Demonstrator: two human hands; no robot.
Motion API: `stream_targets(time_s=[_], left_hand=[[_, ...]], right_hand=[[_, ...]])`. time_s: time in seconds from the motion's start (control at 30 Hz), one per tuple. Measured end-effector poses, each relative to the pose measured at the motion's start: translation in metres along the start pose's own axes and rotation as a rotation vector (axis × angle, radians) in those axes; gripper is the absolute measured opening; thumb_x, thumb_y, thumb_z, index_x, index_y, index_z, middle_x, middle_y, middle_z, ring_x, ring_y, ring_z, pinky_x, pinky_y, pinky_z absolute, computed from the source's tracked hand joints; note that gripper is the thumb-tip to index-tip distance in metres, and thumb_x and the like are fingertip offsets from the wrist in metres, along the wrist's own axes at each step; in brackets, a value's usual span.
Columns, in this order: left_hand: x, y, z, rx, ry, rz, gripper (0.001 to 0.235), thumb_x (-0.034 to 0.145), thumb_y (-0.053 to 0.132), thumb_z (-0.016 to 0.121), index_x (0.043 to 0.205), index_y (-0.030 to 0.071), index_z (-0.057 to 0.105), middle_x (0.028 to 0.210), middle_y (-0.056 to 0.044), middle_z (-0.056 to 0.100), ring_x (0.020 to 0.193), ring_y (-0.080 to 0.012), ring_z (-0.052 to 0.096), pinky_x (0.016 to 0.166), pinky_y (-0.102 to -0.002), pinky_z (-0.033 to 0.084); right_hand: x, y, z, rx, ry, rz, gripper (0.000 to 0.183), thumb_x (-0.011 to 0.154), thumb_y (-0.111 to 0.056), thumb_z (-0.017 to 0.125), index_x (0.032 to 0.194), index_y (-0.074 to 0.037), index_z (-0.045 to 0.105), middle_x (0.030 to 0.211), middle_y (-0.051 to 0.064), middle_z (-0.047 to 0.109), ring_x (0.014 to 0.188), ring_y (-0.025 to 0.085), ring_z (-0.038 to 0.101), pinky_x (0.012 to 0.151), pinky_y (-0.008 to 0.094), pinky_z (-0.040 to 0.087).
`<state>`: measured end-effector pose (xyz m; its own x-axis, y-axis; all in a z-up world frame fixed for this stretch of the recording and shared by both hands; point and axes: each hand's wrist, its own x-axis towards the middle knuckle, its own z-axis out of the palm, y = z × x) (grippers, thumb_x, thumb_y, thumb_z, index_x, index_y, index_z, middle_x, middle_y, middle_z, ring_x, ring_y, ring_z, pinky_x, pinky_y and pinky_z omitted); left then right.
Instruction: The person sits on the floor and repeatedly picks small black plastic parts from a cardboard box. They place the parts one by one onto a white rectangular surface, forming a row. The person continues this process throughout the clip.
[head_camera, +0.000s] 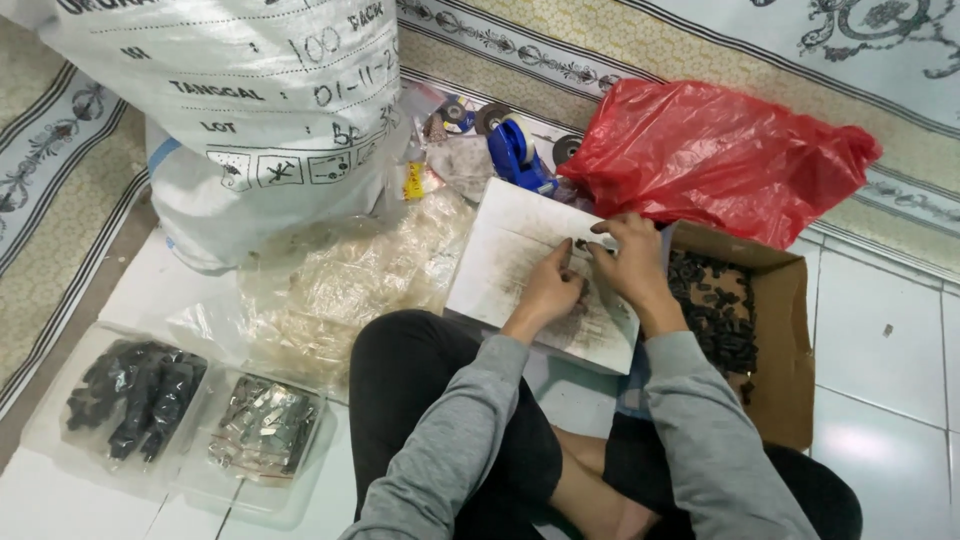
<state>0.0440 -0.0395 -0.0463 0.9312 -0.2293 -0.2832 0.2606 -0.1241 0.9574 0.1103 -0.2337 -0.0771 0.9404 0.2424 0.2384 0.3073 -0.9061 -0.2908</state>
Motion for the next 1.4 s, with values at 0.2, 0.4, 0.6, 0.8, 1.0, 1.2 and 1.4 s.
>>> stream_targets(time_s=[0.2, 0.4, 0.6, 0.8, 1.0, 1.2, 1.4], left_hand=[[0.001, -0.004, 0.001, 0.031, 0.075, 0.048, 0.068, 0.092, 0.012, 0.060, 0.155, -0.003, 0.038, 0.111, -0.027, 0.068, 0.108, -0.0387, 0.068, 0.087, -0.048, 0.058], [-0.018, 0.004, 0.015, 0.239, 0.167, 0.330, 0.055, 0.093, 0.009, 0.060, 0.145, -0.005, 0.049, 0.097, -0.031, 0.069, 0.100, -0.0489, 0.068, 0.084, -0.055, 0.056], [-0.049, 0.009, 0.051, 0.438, 0.033, 0.514, 0.030, 0.098, 0.012, 0.058, 0.126, 0.004, 0.069, 0.092, -0.020, 0.074, 0.087, -0.0348, 0.073, 0.075, -0.040, 0.061], [-0.047, -0.002, 0.116, 0.690, -0.080, 0.794, 0.020, 0.096, 0.008, 0.060, 0.112, 0.002, 0.070, 0.092, -0.015, 0.070, 0.090, -0.0318, 0.073, 0.076, -0.034, 0.061], [0.001, -0.020, 0.202, 1.021, -0.244, 0.724, 0.023, 0.092, 0.000, 0.060, 0.111, -0.006, 0.070, 0.098, -0.023, 0.069, 0.088, -0.0310, 0.072, 0.076, -0.032, 0.062], [0.091, -0.097, 0.249, 1.219, -0.254, 0.677, 0.017, 0.090, 0.000, 0.058, 0.091, -0.005, 0.075, 0.090, -0.023, 0.070, 0.083, -0.0345, 0.072, 0.070, -0.039, 0.062], [0.099, -0.112, 0.251, 1.467, -0.267, 0.718, 0.017, 0.089, 0.004, 0.059, 0.089, 0.005, 0.077, 0.087, -0.014, 0.074, 0.084, -0.0267, 0.074, 0.071, -0.031, 0.061]], right_hand=[[-0.045, 0.030, -0.090, 0.059, 0.082, 0.074, 0.026, 0.090, -0.022, 0.080, 0.114, -0.013, 0.075, 0.108, 0.019, 0.065, 0.107, 0.045, 0.062, 0.094, 0.050, 0.049], [-0.146, 0.092, -0.141, -0.017, -0.016, 0.413, 0.027, 0.097, -0.027, 0.076, 0.113, -0.006, 0.077, 0.099, 0.023, 0.068, 0.099, 0.046, 0.068, 0.091, 0.050, 0.054], [-0.220, 0.135, -0.089, 0.169, -0.222, 0.759, 0.035, 0.093, -0.029, 0.072, 0.122, -0.009, 0.076, 0.111, 0.023, 0.076, 0.109, 0.043, 0.070, 0.094, 0.053, 0.054], [-0.190, 0.101, -0.086, 0.226, -0.365, 0.763, 0.038, 0.087, -0.010, 0.068, 0.122, -0.001, 0.076, 0.113, 0.028, 0.075, 0.113, 0.048, 0.068, 0.094, 0.057, 0.056], [-0.179, 0.122, -0.036, 0.180, -0.329, 0.692, 0.033, 0.091, -0.006, 0.061, 0.115, -0.020, 0.079, 0.118, 0.016, 0.076, 0.117, 0.036, 0.070, 0.093, 0.048, 0.060], [-0.183, 0.152, -0.006, 0.290, -0.326, 0.777, 0.038, 0.089, -0.007, 0.059, 0.123, -0.006, 0.076, 0.121, 0.026, 0.073, 0.118, 0.043, 0.067, 0.093, 0.055, 0.059], [-0.168, 0.127, -0.040, 0.430, -0.373, 0.860, 0.045, 0.086, -0.009, 0.061, 0.130, 0.001, 0.070, 0.125, 0.030, 0.069, 0.120, 0.044, 0.066, 0.092, 0.054, 0.059]])
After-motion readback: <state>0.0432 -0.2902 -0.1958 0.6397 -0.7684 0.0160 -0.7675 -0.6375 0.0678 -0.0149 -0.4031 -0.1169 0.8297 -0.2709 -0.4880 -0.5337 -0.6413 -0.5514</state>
